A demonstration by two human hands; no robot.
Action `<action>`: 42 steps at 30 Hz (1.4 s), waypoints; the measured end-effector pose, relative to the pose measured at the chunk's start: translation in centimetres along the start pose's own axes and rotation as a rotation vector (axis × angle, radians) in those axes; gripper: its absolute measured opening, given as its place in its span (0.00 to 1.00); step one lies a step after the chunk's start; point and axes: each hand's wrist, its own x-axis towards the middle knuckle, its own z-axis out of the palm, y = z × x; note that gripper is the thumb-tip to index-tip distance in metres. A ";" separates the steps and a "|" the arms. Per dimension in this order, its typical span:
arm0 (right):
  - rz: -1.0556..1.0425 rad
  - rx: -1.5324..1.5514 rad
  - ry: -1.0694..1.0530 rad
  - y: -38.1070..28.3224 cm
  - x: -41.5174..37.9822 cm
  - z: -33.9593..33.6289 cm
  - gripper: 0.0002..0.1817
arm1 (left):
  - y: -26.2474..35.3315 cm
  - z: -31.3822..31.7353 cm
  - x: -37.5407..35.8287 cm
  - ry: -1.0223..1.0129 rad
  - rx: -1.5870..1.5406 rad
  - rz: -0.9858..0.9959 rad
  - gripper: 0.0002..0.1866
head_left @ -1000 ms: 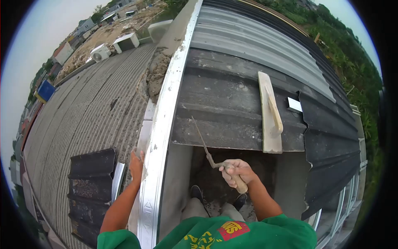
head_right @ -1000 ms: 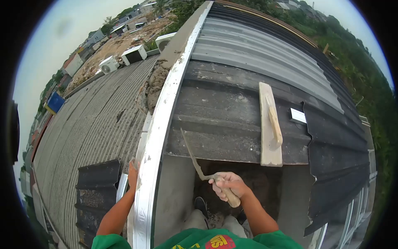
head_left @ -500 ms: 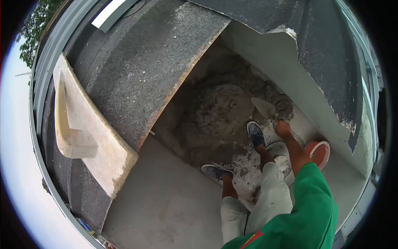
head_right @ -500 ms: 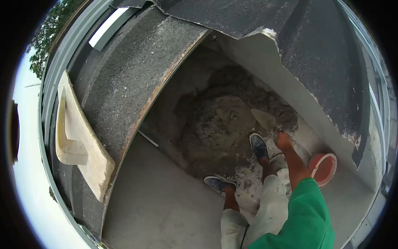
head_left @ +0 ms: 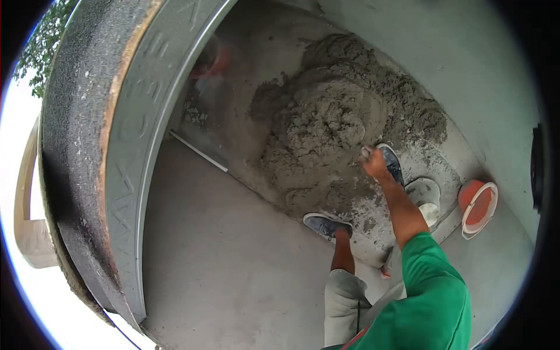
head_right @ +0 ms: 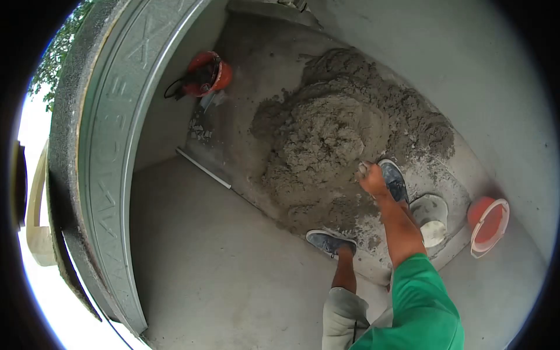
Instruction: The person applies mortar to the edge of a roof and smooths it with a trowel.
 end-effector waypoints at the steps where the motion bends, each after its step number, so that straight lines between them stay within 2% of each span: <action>1: -0.011 -0.032 -0.002 -0.7 -0.9 -1.6 0.26 | -0.4 0.0 0.4 -0.023 -0.012 -0.005 0.29; 5: -0.168 -0.157 -0.022 -4.9 -5.0 -9.0 0.28 | -3.4 0.0 1.3 -0.129 -0.087 -0.013 0.29; 6: -0.127 -0.081 -0.099 -6.5 -6.0 -11.1 0.28 | -4.7 0.1 1.5 -0.161 -0.125 -0.018 0.29; 8: -0.136 -0.175 -0.151 -10.7 -8.9 -15.1 0.20 | -7.9 0.5 3.1 -0.261 -0.222 0.001 0.29; 9: -0.210 -0.266 -0.076 -14.2 -11.3 -16.8 0.14 | -9.7 1.0 4.1 -0.316 -0.289 0.009 0.29; 10: -0.205 -0.249 -0.166 -18.4 -13.5 -19.4 0.11 | -11.3 2.0 5.7 -0.391 -0.364 0.033 0.29; 11: -0.317 -0.233 -0.175 -20.8 -15.4 -21.1 0.10 | -13.0 3.3 7.5 -0.461 -0.441 0.066 0.29; 12: -0.490 -0.413 -0.098 -21.9 -17.5 -22.3 0.08 | -15.8 4.5 10.8 -0.527 -0.503 0.164 0.29; 13: -0.426 -0.408 -0.223 -25.3 -19.3 -24.1 0.09 | -10.9 4.9 6.2 -0.490 -0.504 0.147 0.31; 14: -0.399 -0.441 -0.313 -25.1 -19.5 -24.9 0.10 | -9.5 6.0 5.6 -0.460 -0.482 0.402 0.31; 15: -0.454 -0.553 -0.335 -35.2 -24.3 -26.2 0.09 | -9.2 5.9 4.7 -0.309 -0.257 0.531 0.34; 16: -0.422 -0.612 -0.413 -37.8 -25.7 -26.4 0.09 | -8.8 5.9 3.8 -0.131 -0.025 0.626 0.38; 17: -0.369 -0.679 -0.474 -39.8 -27.2 -27.3 0.08 | -8.2 5.7 3.1 -0.080 -0.127 0.661 0.41; 18: -0.571 -0.691 -0.511 -44.6 -30.5 -27.5 0.10 | -7.6 5.5 2.7 -0.033 -0.226 0.697 0.44; 19: -0.767 -0.696 -0.549 -49.9 -33.8 -26.8 0.15 | -6.6 5.5 3.5 0.036 -0.415 0.618 0.45; 20: -0.800 -0.753 -0.532 -54.1 -36.4 -26.0 0.15 | -5.7 5.7 4.3 0.092 -0.593 0.532 0.47; 22: -0.766 -0.733 -0.683 -61.5 -41.4 -23.9 0.17 | -2.5 5.0 5.9 0.219 -1.071 0.568 0.44; 23: -0.796 -0.768 -0.664 -65.1 -43.5 -22.1 0.17 | -0.4 3.8 6.5 0.215 -1.242 0.548 0.42; 24: -0.844 -0.764 -0.702 -68.2 -45.9 -20.4 0.12 | 1.2 2.8 6.7 0.206 -1.401 0.522 0.41; 26: -0.907 -0.776 -0.735 -72.8 -48.8 -17.4 0.09 | 4.2 2.6 9.1 0.328 -1.445 0.542 0.38; 28: -0.647 -0.741 -0.890 -76.4 -49.6 -13.9 0.07 | 6.4 2.3 10.3 0.403 -1.312 0.507 0.38; 30: -0.558 -0.653 -0.979 -80.1 -51.7 -10.0 0.11 | 8.6 2.6 12.2 0.426 -1.391 0.566 0.38; 32: -0.539 -0.536 -1.120 -83.1 -52.8 -5.7 0.09 | 10.7 2.7 14.8 0.447 -1.453 0.634 0.39; 34: -0.459 -0.363 -1.243 -85.9 -53.8 -1.0 0.07 | 12.8 1.9 17.4 0.427 -1.434 0.524 0.39; 35: -0.412 -0.286 -1.285 -87.4 -54.8 1.4 0.07 | 12.4 0.1 16.4 0.402 -1.563 0.649 0.39; 36: -0.313 -0.201 -1.340 -88.7 -55.4 4.0 0.07 | 12.5 -0.5 16.0 0.405 -1.575 0.656 0.39; 38: -0.096 -0.023 -1.459 -90.6 -54.5 9.5 0.09 | 13.0 -0.2 14.7 0.594 -1.600 0.685 0.38; 39: 0.022 0.073 -1.523 -91.3 -52.9 13.0 0.11 | 13.1 -0.2 14.5 0.678 -1.550 0.679 0.34; 41: 0.412 0.362 -1.726 -91.9 -49.2 20.6 0.12 | 12.8 -0.7 14.6 0.705 -1.496 0.693 0.32; 42: 0.675 0.490 -1.723 -92.2 -48.4 23.3 0.12 | 12.6 -0.1 14.3 0.730 -1.436 0.711 0.31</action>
